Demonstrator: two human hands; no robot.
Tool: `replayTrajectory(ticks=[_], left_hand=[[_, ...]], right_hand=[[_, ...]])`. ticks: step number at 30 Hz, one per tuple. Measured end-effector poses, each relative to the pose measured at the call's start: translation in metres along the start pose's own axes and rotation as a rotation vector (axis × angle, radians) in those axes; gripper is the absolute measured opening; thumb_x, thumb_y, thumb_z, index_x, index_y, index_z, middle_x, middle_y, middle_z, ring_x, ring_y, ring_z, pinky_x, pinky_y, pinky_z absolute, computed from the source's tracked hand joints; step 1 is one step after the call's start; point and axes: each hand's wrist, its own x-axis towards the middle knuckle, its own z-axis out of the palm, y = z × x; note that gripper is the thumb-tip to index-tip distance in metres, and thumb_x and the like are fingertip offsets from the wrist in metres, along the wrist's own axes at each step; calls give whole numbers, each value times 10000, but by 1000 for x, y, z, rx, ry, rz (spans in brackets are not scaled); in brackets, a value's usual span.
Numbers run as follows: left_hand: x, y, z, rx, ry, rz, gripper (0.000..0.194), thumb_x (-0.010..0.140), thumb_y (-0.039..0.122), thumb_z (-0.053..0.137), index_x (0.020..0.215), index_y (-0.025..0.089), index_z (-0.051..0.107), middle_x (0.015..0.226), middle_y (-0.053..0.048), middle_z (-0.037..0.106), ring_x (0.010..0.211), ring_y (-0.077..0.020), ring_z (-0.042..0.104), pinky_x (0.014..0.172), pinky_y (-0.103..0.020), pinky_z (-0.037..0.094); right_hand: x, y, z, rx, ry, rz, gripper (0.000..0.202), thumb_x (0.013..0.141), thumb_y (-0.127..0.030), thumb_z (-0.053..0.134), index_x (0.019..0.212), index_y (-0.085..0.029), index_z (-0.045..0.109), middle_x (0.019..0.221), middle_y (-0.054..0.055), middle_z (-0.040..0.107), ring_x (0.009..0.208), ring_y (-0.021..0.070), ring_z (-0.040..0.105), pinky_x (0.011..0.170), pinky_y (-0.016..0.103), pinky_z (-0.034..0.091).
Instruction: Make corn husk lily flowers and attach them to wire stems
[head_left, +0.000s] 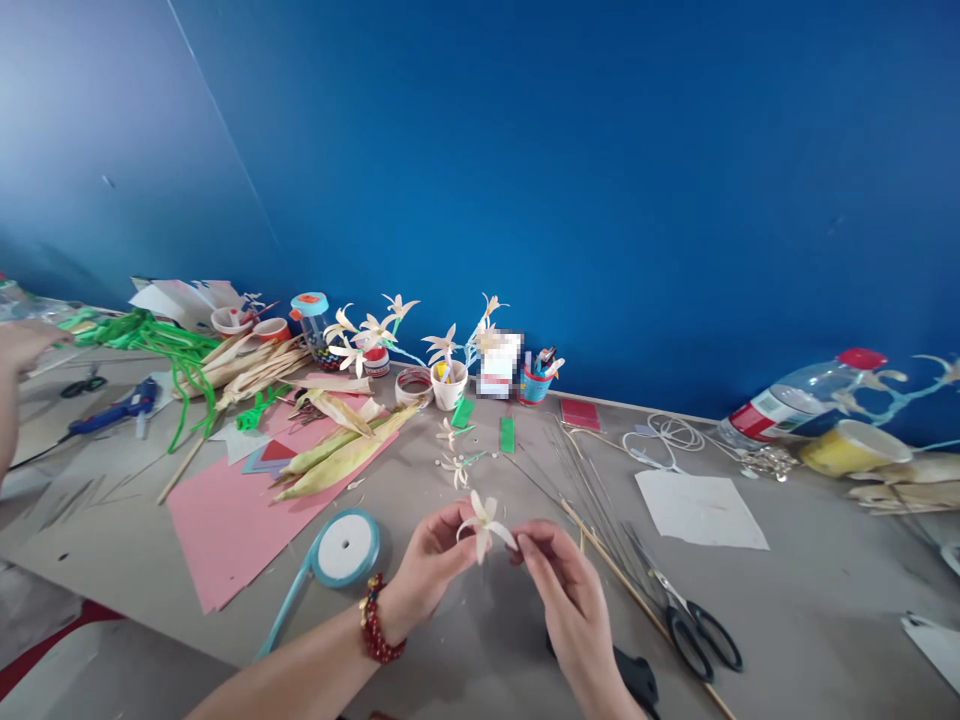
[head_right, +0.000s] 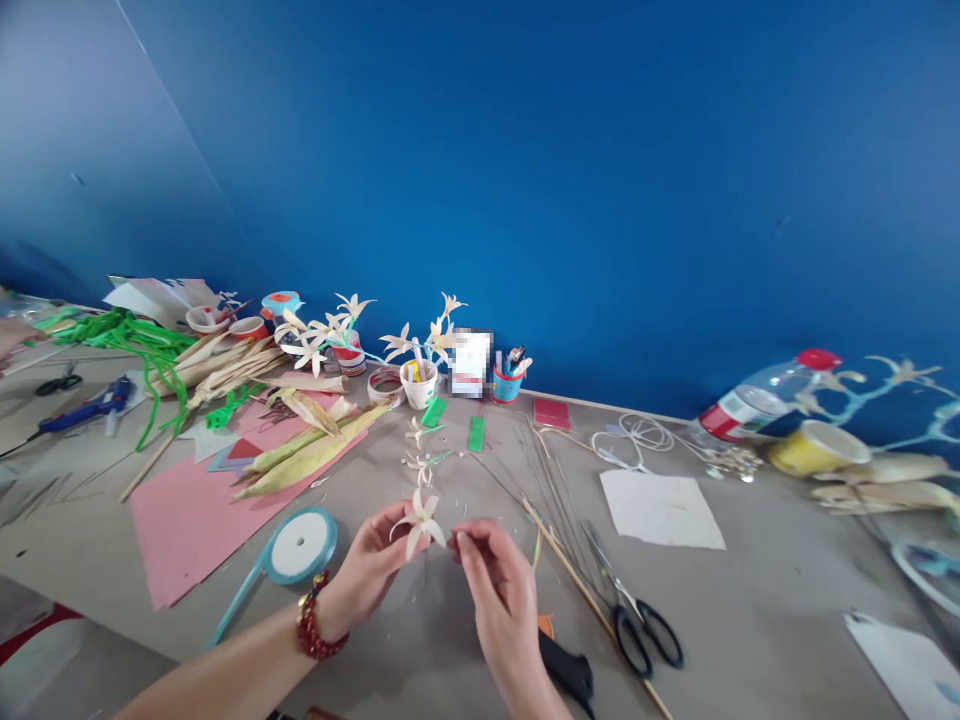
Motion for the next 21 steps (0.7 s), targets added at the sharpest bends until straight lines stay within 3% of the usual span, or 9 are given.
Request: replayTrajectory(ticks=[7, 11, 15, 18, 21], left_hand=[[2, 5, 6, 19, -24, 14, 208, 768, 305, 742, 759, 142, 613, 725, 2, 535, 678, -99, 431, 660, -208, 382], [4, 7, 8, 114, -26, 80, 234, 805, 336, 700, 763, 151, 563, 738, 7, 503, 690, -106, 406, 661, -216, 361], [7, 4, 3, 184, 25, 110, 229, 848, 354, 643, 777, 162, 542, 729, 16, 482, 690, -109, 392, 671, -225, 349], [8, 4, -1, 180, 82, 102, 215, 844, 347, 643, 780, 169, 540, 750, 11, 495, 725, -119, 416, 701, -234, 355], [9, 4, -2, 164, 107, 89, 181, 847, 332, 637, 808, 173, 562, 790, -3, 525, 787, -136, 452, 736, -245, 363]], right_hand=[[1, -3, -10, -33, 125, -159, 160, 810, -320, 707, 766, -176, 654, 673, 27, 625, 590, 147, 572, 543, 223, 481], [5, -10, -24, 24, 246, -147, 131, 829, -313, 689, 846, -183, 682, 824, 58, 675, 667, 154, 614, 626, 245, 520], [4, -20, -49, 93, 238, -123, 225, 903, -380, 577, 920, -188, 692, 872, 90, 705, 753, 208, 664, 667, 306, 560], [-6, -19, -73, -129, 246, -123, 209, 896, -370, 592, 953, -191, 684, 767, 57, 702, 683, 184, 668, 650, 265, 569], [-23, -9, -95, -451, 172, -177, 209, 902, -364, 573, 886, -191, 690, 662, 34, 683, 596, 164, 661, 609, 223, 560]])
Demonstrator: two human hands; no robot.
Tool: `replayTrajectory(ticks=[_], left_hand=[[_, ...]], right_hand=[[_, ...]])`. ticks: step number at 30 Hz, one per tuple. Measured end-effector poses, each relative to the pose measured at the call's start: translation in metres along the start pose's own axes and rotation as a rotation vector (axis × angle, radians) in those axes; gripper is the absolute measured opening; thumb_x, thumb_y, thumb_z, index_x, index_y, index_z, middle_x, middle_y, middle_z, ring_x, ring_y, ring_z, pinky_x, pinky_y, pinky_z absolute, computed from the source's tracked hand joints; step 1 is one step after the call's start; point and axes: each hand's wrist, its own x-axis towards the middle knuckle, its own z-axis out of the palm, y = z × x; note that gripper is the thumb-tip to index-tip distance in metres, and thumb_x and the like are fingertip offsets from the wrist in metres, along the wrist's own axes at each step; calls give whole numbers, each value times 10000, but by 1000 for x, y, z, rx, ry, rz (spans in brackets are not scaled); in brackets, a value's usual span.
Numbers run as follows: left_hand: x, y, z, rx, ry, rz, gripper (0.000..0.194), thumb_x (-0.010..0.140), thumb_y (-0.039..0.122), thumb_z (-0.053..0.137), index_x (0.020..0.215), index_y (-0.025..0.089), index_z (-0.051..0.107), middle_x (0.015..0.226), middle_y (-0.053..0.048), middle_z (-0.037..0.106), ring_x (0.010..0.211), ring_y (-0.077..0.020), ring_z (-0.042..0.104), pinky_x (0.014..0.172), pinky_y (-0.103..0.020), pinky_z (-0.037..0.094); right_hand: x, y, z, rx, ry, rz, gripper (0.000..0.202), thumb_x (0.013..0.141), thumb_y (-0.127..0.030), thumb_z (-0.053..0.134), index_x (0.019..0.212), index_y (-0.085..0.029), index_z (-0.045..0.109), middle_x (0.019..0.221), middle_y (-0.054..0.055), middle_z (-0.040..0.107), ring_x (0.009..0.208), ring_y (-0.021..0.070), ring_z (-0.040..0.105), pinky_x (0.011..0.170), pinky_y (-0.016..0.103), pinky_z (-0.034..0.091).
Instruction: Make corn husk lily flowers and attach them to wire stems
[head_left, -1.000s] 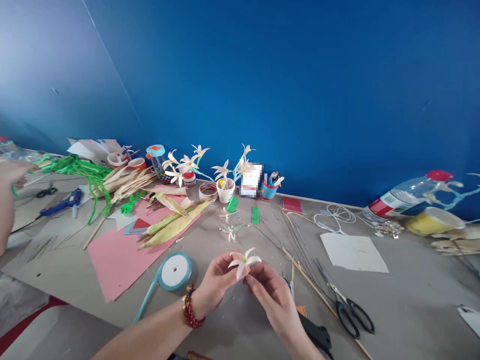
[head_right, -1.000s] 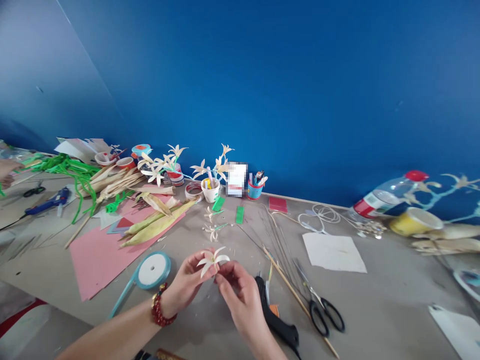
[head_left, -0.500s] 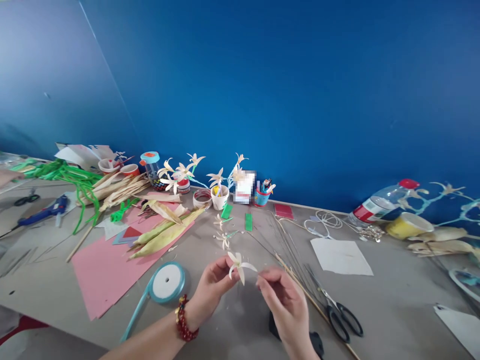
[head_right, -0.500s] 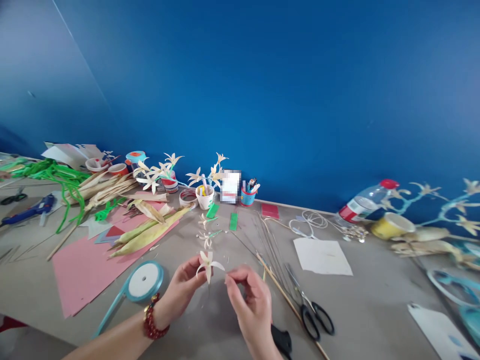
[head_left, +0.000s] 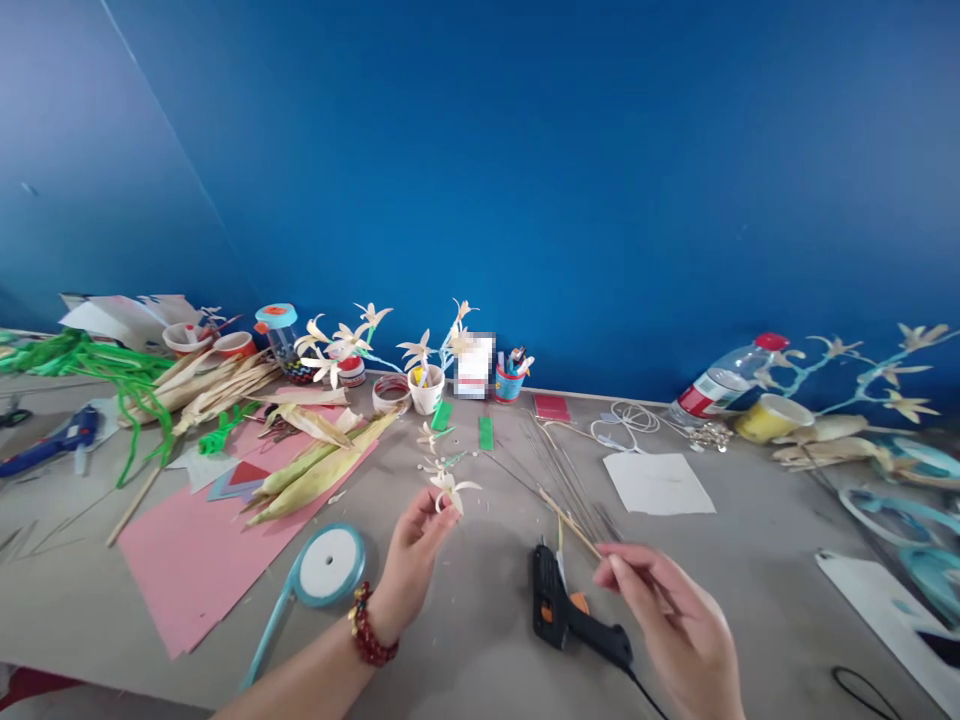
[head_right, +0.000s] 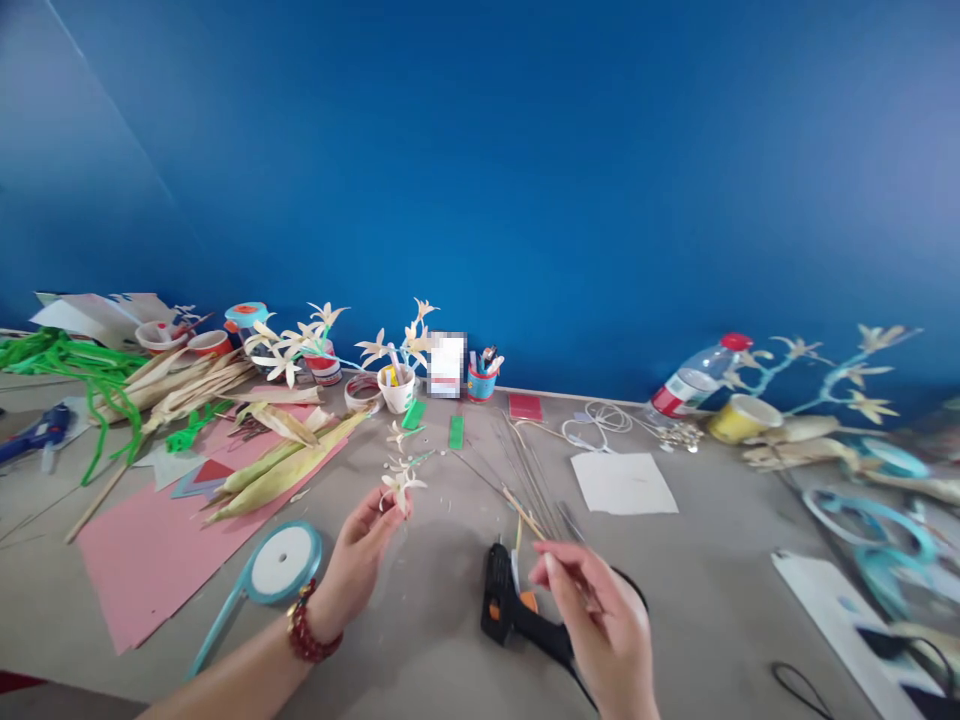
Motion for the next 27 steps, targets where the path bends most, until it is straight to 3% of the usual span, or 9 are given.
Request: replayTrajectory(ticks=[3, 6, 11, 17, 21, 27], left_hand=[[-1, 0, 0, -15, -5, -12, 157, 849, 317, 635, 818, 172, 581, 818, -15, 545, 825, -147, 476, 759, -255, 370], [-3, 0, 1, -31, -12, -18, 150, 847, 310, 638, 812, 173, 587, 817, -16, 544, 821, -148, 479, 758, -259, 376], [-5, -2, 0, -1, -41, -1, 162, 858, 315, 624, 794, 176, 574, 804, -14, 529, 802, -145, 466, 749, -259, 373], [-4, -4, -2, 26, -45, 3, 167, 861, 332, 621, 811, 181, 570, 811, -15, 525, 806, -146, 471, 746, -256, 374], [-3, -3, -1, 41, -50, -2, 173, 856, 342, 626, 812, 180, 587, 810, -17, 541, 802, -146, 480, 746, -252, 379], [-4, -2, 1, 22, -42, -2, 182, 833, 350, 651, 806, 176, 605, 806, -17, 556, 797, -148, 483, 734, -247, 384]], right_hand=[[-18, 17, -13, -305, -172, -144, 171, 879, -366, 602, 855, -218, 682, 763, 51, 716, 683, 194, 688, 646, 253, 567], [-32, 29, -19, -577, -308, -265, 174, 829, -326, 657, 982, -246, 678, 1004, 76, 724, 898, 249, 695, 777, 331, 576], [-45, 34, -20, -717, -397, -325, 243, 830, -252, 631, 1071, -261, 652, 1083, 65, 710, 968, 246, 686, 835, 357, 571], [-40, 39, -33, -733, -287, -396, 232, 882, -268, 572, 1107, -265, 633, 1192, 67, 671, 1039, 244, 664, 901, 384, 541], [-20, 56, -70, -692, -157, -291, 299, 915, -388, 532, 1174, -261, 611, 1152, 80, 693, 1055, 261, 654, 907, 404, 530], [10, 108, -126, -638, 21, -58, 451, 867, -616, 490, 950, -212, 672, 996, 124, 733, 873, 279, 701, 794, 374, 564]])
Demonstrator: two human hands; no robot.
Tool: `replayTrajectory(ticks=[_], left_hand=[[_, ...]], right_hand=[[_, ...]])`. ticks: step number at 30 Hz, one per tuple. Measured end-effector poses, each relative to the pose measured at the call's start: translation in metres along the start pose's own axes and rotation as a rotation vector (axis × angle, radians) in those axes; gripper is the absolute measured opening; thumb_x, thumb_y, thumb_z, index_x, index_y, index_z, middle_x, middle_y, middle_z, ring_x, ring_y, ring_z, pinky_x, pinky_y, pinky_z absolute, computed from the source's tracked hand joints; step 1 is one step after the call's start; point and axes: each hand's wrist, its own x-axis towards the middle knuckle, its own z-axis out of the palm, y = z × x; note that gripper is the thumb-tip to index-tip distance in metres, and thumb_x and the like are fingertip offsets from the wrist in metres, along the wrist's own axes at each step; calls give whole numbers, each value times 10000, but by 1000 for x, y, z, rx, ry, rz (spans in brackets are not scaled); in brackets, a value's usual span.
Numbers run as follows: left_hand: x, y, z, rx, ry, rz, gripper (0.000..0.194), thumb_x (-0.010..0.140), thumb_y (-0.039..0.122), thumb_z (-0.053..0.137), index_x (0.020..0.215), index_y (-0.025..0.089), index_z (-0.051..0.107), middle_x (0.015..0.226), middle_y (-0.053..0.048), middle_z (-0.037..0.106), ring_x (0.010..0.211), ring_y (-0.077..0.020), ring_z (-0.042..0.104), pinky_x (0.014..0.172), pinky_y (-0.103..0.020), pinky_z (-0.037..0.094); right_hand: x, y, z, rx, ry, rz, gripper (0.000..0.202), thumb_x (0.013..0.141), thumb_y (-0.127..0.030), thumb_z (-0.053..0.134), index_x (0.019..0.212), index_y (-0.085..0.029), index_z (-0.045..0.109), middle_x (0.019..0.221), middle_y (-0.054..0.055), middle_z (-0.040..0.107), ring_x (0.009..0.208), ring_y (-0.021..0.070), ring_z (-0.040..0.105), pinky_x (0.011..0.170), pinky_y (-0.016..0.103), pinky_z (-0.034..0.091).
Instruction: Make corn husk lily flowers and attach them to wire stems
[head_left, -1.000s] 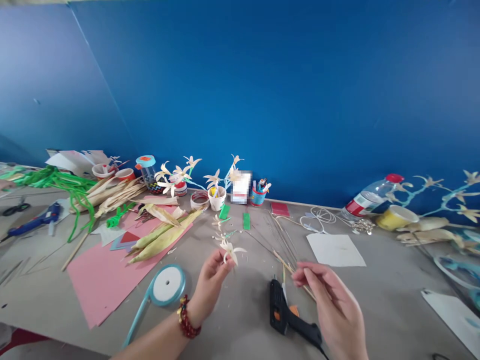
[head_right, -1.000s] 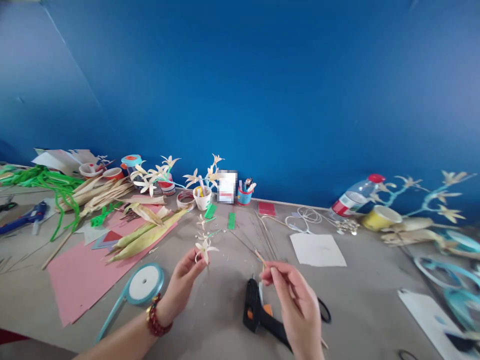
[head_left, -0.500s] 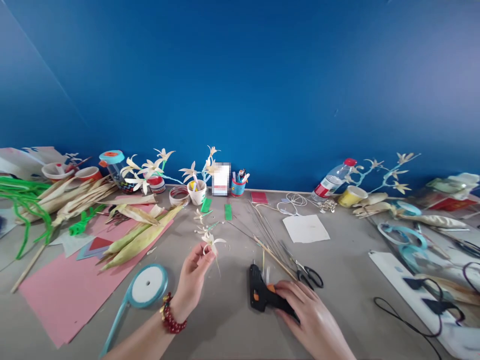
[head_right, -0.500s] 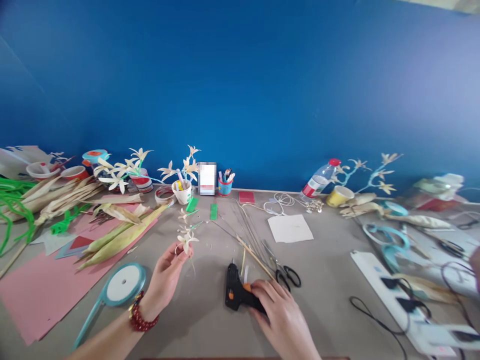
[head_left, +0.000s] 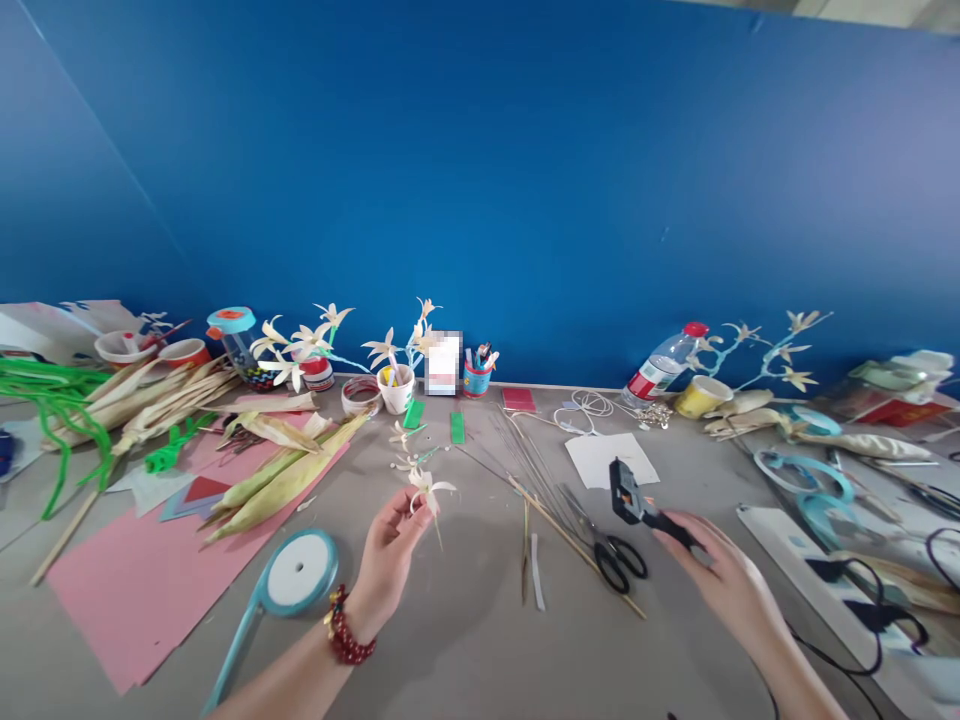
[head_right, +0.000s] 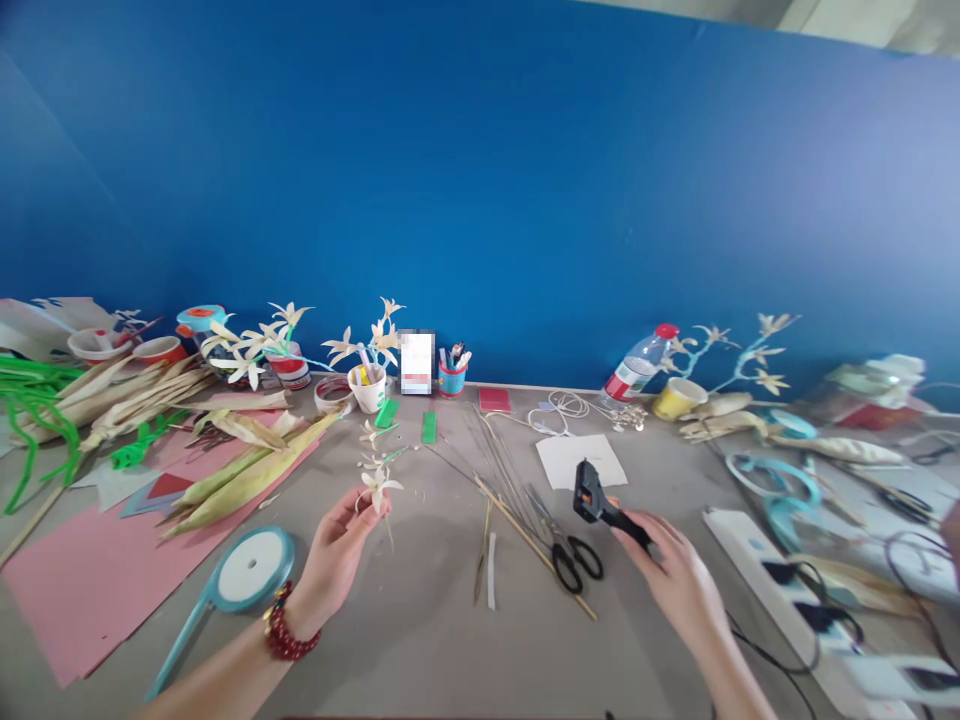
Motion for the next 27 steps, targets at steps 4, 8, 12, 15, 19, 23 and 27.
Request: replayTrajectory(ticks=[4, 8, 12, 15, 19, 23, 27], left_hand=[[0, 0, 1, 19, 7, 1, 199, 831, 366, 652, 816, 171, 615, 790, -13, 548, 774, -145, 474, 712, -243, 381], [0, 0, 1, 35, 27, 8, 239, 816, 397, 663, 808, 161, 624, 770, -14, 556, 744, -145, 478, 697, -250, 383], [0, 1, 1, 42, 17, 22, 226, 828, 389, 653, 806, 165, 630, 770, -10, 569, 737, -140, 481, 707, -251, 379], [1, 1, 1, 73, 19, 32, 230, 834, 391, 645, 820, 161, 639, 776, -18, 579, 737, -144, 483, 694, -249, 376], [-1, -2, 2, 127, -13, 24, 252, 833, 404, 639, 800, 154, 626, 730, -8, 552, 677, -130, 449, 637, -238, 352], [-2, 1, 4, 187, -22, 47, 282, 830, 413, 637, 735, 150, 606, 688, 0, 516, 635, -122, 420, 604, -229, 337], [-1, 4, 4, 170, -4, 107, 277, 811, 405, 664, 721, 147, 619, 707, -11, 525, 668, -133, 440, 641, -234, 367]], right_hand=[[14, 31, 12, -30, -63, -56, 455, 878, -597, 491, 997, -203, 686, 1028, 127, 733, 923, 287, 693, 821, 385, 550], [30, 48, 27, -87, -180, -206, 424, 906, -548, 462, 1104, -239, 675, 1131, 92, 710, 1036, 280, 661, 919, 420, 507], [42, 45, 21, -223, -197, -250, 443, 863, -539, 503, 1131, -223, 660, 1159, 113, 689, 1022, 311, 657, 887, 453, 513], [43, 16, 11, -275, -106, -265, 418, 861, -504, 478, 1103, -214, 657, 1162, 133, 680, 1004, 343, 652, 857, 486, 511], [33, -63, 16, -25, -96, -299, 272, 932, -400, 451, 917, -243, 673, 1004, 93, 723, 919, 258, 687, 793, 353, 541], [26, -148, 40, 187, -250, -419, 180, 933, -293, 504, 988, -253, 670, 966, 62, 731, 874, 215, 698, 754, 293, 545], [30, -203, 62, 331, -364, -453, 169, 936, -237, 485, 890, -243, 647, 834, 31, 714, 778, 188, 685, 696, 270, 528]])
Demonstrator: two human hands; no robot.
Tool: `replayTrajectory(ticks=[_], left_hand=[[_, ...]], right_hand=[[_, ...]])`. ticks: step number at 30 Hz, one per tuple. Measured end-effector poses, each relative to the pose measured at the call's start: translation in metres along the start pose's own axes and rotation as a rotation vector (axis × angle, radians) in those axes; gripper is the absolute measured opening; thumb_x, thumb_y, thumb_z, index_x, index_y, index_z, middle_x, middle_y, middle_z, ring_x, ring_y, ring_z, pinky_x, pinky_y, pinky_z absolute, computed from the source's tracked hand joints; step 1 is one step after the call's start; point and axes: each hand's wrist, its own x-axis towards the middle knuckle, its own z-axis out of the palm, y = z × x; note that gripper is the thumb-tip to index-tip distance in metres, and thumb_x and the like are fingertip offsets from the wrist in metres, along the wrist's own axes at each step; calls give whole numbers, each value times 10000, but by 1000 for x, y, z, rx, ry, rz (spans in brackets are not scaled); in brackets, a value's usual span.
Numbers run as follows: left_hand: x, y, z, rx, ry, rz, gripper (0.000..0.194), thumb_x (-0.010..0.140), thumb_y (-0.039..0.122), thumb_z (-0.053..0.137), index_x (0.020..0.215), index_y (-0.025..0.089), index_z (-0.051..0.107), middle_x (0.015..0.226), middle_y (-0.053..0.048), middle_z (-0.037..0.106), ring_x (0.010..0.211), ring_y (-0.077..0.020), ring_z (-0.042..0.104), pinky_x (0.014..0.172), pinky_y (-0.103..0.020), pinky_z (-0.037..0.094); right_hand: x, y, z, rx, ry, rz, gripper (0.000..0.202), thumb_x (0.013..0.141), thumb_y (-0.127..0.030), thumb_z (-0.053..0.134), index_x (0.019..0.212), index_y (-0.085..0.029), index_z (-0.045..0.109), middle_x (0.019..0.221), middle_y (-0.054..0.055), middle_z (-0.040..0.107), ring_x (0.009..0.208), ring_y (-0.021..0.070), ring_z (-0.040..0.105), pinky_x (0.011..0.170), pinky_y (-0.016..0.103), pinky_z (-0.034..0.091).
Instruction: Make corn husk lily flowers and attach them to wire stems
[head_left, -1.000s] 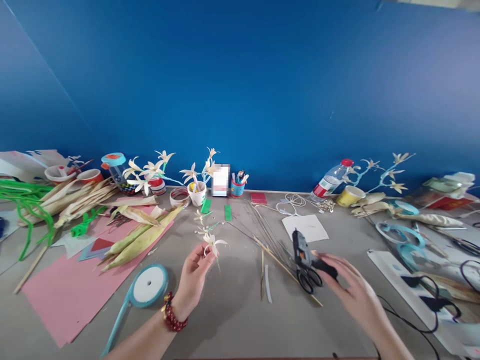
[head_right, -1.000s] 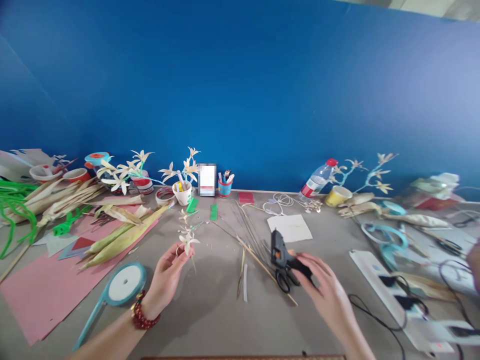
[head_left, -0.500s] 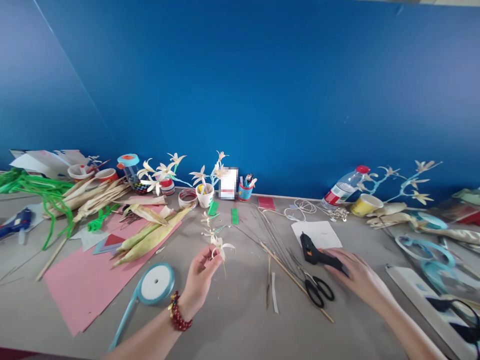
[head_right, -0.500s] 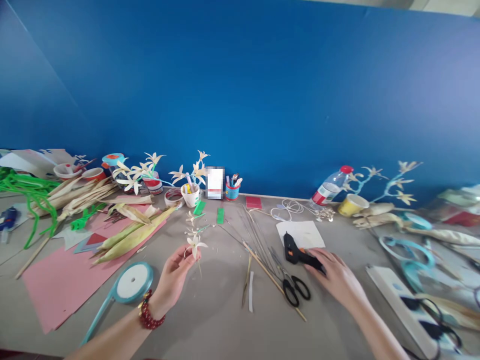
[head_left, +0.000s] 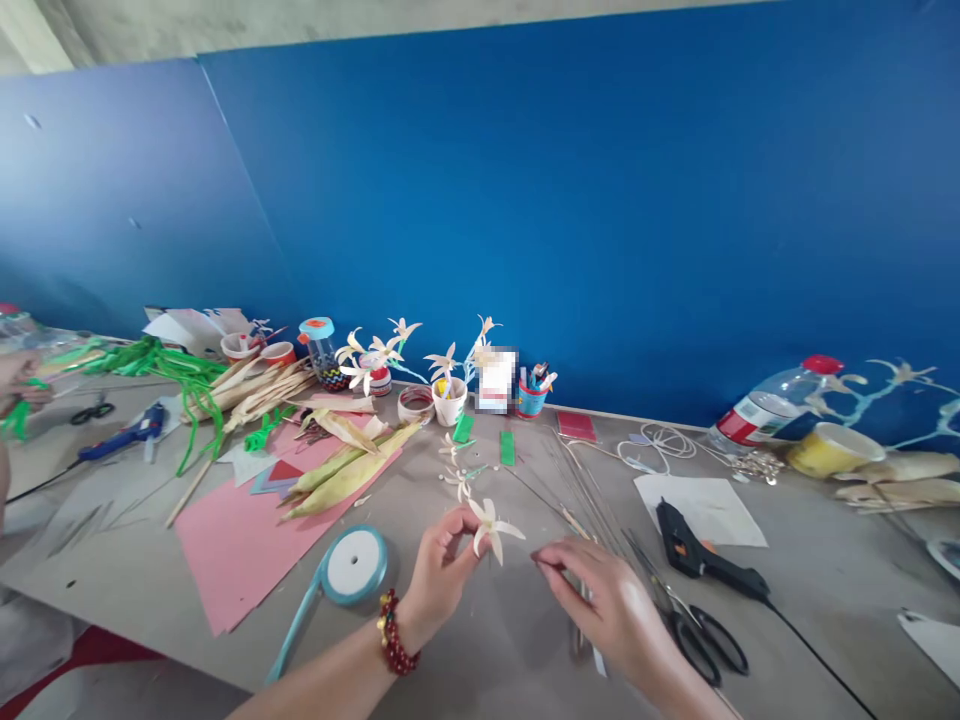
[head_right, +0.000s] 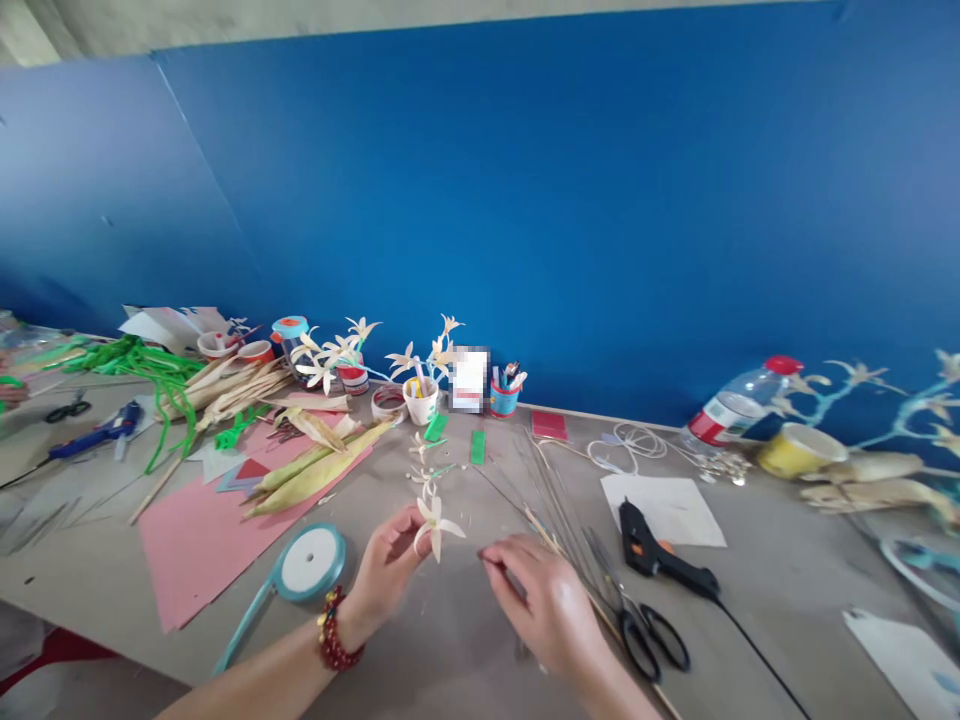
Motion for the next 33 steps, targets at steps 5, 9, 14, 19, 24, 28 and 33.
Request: replayTrajectory(ticks=[5, 9, 14, 19, 24, 28, 33], left_hand=[[2, -4, 1, -252, 24, -112, 218, 758, 362, 737, 762, 157, 661, 749, -23, 592, 724, -141, 497, 730, -255, 407], [1, -5, 4, -411, -9, -202, 178, 727, 312, 773, 769, 155, 700, 824, -42, 635, 759, -137, 529, 778, -265, 416], [-3, -3, 6, -428, -49, -253, 180, 707, 298, 791, 769, 149, 710, 787, -33, 631, 746, -135, 527, 754, -259, 415], [-3, -2, 6, -366, -62, -255, 211, 731, 339, 767, 771, 147, 689, 746, -28, 595, 725, -139, 500, 731, -265, 418], [-4, -2, 6, -338, -84, -253, 216, 748, 352, 750, 724, 157, 661, 730, -20, 571, 725, -136, 483, 726, -253, 403], [-6, -4, 6, -275, -144, -280, 230, 728, 368, 765, 741, 153, 684, 742, -37, 601, 718, -145, 495, 717, -257, 396], [-9, -5, 7, -303, -193, -299, 215, 707, 352, 788, 773, 163, 710, 724, -29, 621, 701, -135, 492, 707, -247, 382]], right_hand=[[14, -10, 16, 144, 55, -2, 148, 940, -249, 491, 887, -232, 628, 828, 29, 695, 757, 173, 670, 686, 254, 521], [9, -4, 25, 219, 166, 13, 121, 925, -241, 514, 911, -222, 633, 872, 57, 707, 805, 190, 684, 719, 260, 534], [4, -7, 33, 341, 148, 2, 99, 918, -224, 517, 906, -216, 615, 872, 63, 697, 819, 190, 676, 740, 262, 532], [4, -8, 36, 380, 143, -2, 144, 931, -216, 473, 895, -218, 612, 822, 56, 683, 776, 184, 662, 705, 257, 522], [6, 6, 34, 296, 195, 51, 178, 947, -241, 460, 864, -214, 615, 794, 55, 676, 744, 187, 650, 673, 262, 511], [8, 18, 25, 186, 142, 148, 228, 970, -305, 447, 807, -220, 582, 759, 15, 646, 723, 168, 633, 672, 245, 487], [43, 29, 6, -96, -71, 152, 181, 966, -323, 450, 952, -238, 609, 953, 18, 679, 882, 173, 641, 767, 248, 479]])
